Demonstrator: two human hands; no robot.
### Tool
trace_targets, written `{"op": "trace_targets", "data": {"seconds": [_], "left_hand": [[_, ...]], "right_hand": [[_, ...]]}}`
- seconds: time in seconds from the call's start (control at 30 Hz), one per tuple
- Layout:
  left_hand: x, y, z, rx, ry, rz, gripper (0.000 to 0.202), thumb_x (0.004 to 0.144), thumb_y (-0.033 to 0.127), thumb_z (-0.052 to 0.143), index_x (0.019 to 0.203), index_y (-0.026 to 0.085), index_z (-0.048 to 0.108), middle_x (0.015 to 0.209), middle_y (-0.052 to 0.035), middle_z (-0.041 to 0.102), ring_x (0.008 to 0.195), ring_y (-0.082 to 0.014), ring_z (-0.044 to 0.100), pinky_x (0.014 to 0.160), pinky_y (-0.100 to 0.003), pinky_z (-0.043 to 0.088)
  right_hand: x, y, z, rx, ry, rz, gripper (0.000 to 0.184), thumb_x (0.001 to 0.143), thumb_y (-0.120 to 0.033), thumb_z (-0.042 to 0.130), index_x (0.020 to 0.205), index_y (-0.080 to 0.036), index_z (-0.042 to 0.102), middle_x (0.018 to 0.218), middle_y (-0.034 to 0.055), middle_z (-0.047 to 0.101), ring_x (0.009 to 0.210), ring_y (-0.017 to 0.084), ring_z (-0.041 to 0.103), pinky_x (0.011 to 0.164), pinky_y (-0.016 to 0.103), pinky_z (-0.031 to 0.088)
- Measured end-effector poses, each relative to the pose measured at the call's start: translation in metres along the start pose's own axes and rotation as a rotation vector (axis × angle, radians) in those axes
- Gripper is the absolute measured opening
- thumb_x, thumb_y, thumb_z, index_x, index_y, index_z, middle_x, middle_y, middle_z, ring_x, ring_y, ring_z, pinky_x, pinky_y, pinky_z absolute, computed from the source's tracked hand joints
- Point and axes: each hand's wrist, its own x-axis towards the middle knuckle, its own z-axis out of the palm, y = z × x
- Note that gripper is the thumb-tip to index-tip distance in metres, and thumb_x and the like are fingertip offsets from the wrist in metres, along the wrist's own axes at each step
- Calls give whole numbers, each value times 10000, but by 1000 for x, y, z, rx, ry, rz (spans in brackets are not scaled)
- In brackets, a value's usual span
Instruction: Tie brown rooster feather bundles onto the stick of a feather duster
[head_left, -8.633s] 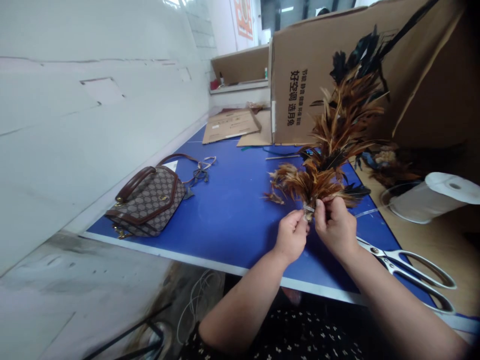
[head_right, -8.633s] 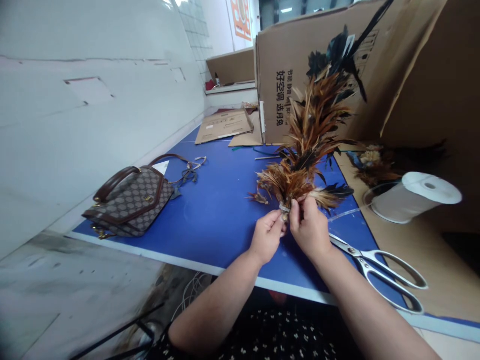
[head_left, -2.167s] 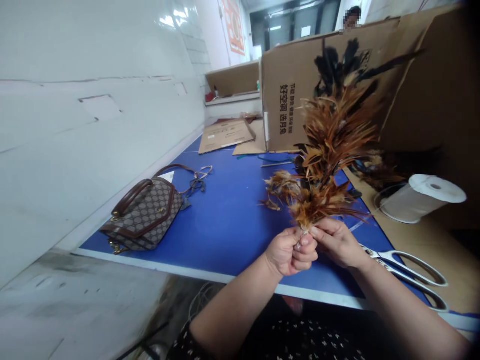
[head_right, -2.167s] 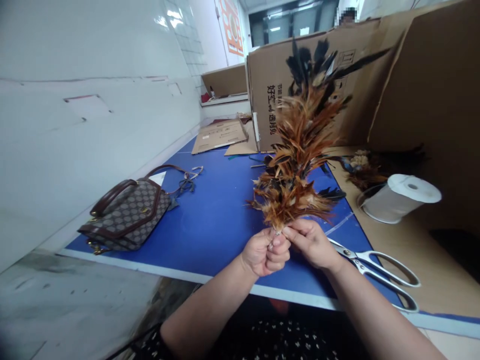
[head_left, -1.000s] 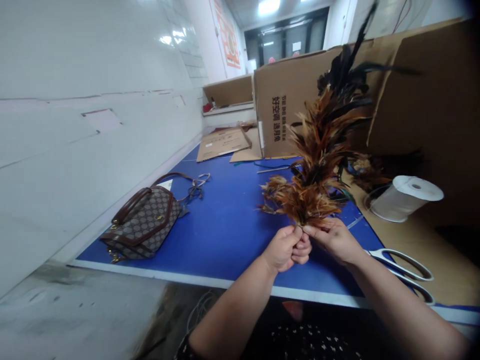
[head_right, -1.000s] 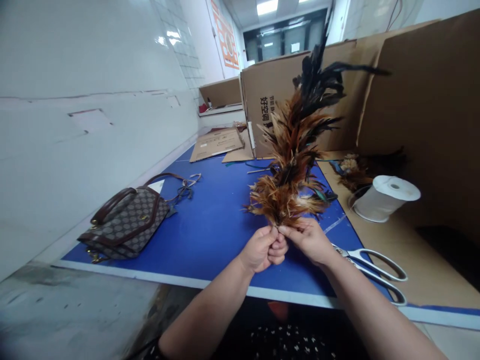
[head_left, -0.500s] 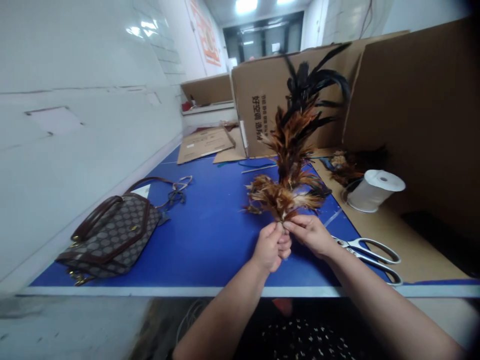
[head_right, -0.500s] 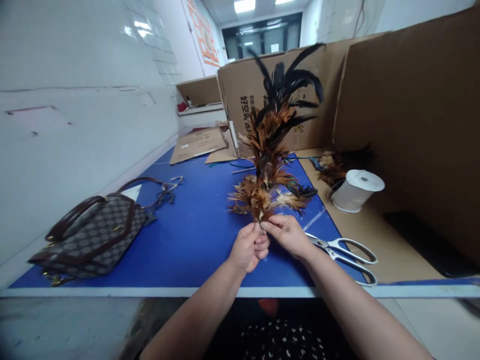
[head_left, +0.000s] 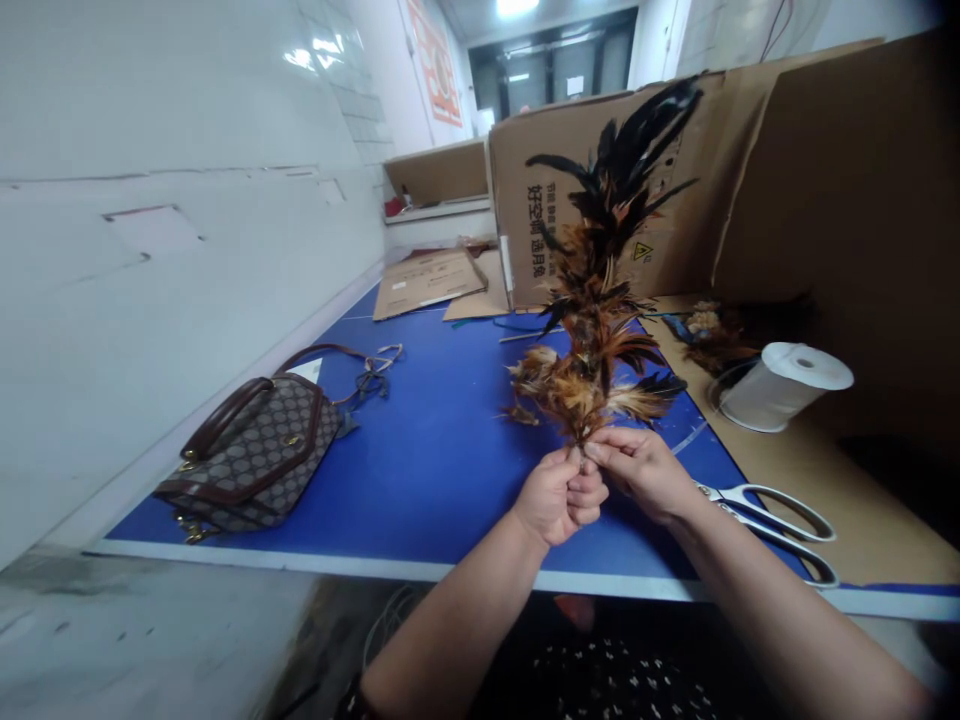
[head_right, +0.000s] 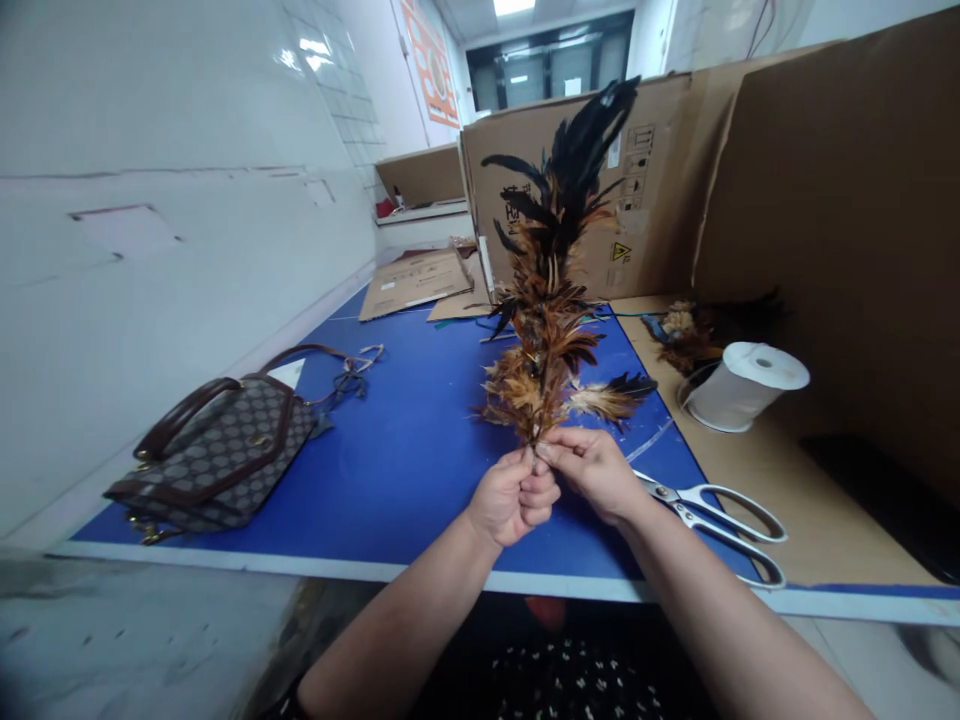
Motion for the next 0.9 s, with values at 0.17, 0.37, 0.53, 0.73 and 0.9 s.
{"op": "trace_targets", "data": {"seconds": [0.17,0.37,0.53,0.73,0.9], "left_hand": [[4,-6,6,54,113,66,449,866,546,756,867,181,494,609,96,315,459,-34,209,424,-162,171],[12,-21,7,203,225,178,469,872,586,733,1006,196,509,668,78,423,482,-33,336,444,-154,241],[16,-25,4,365,366,359,530,853,571,759,1165,208,532,853,16,595,557,-60,481,485,-195,422],[16,-24,3,403,394,393,446,867,555,743,1022,152,632,794,-8,633,578,-91,535,501,-224,457],[12,-16,7,285,435,346,420,791,501,828,781,127,637,661,10,571,554,-96,528,481,-225,419]], "right_hand": [[1,7,0,-45,129,-33,365,783,-478,839,758,-133,723,635,4,613,523,80,417,464,228,282],[3,18,-3,-99,259,-36,365,764,-496,830,791,-143,740,602,2,626,525,112,491,482,239,370],[2,25,-2,-54,156,-28,352,837,-520,759,771,-180,698,583,26,672,513,175,610,541,298,499],[0,31,3,-83,115,-69,362,909,-509,705,775,-173,698,576,14,654,486,149,585,508,270,457],[-2,28,6,-58,102,-85,376,900,-514,720,767,-163,705,617,25,686,534,151,613,561,275,490]]}}
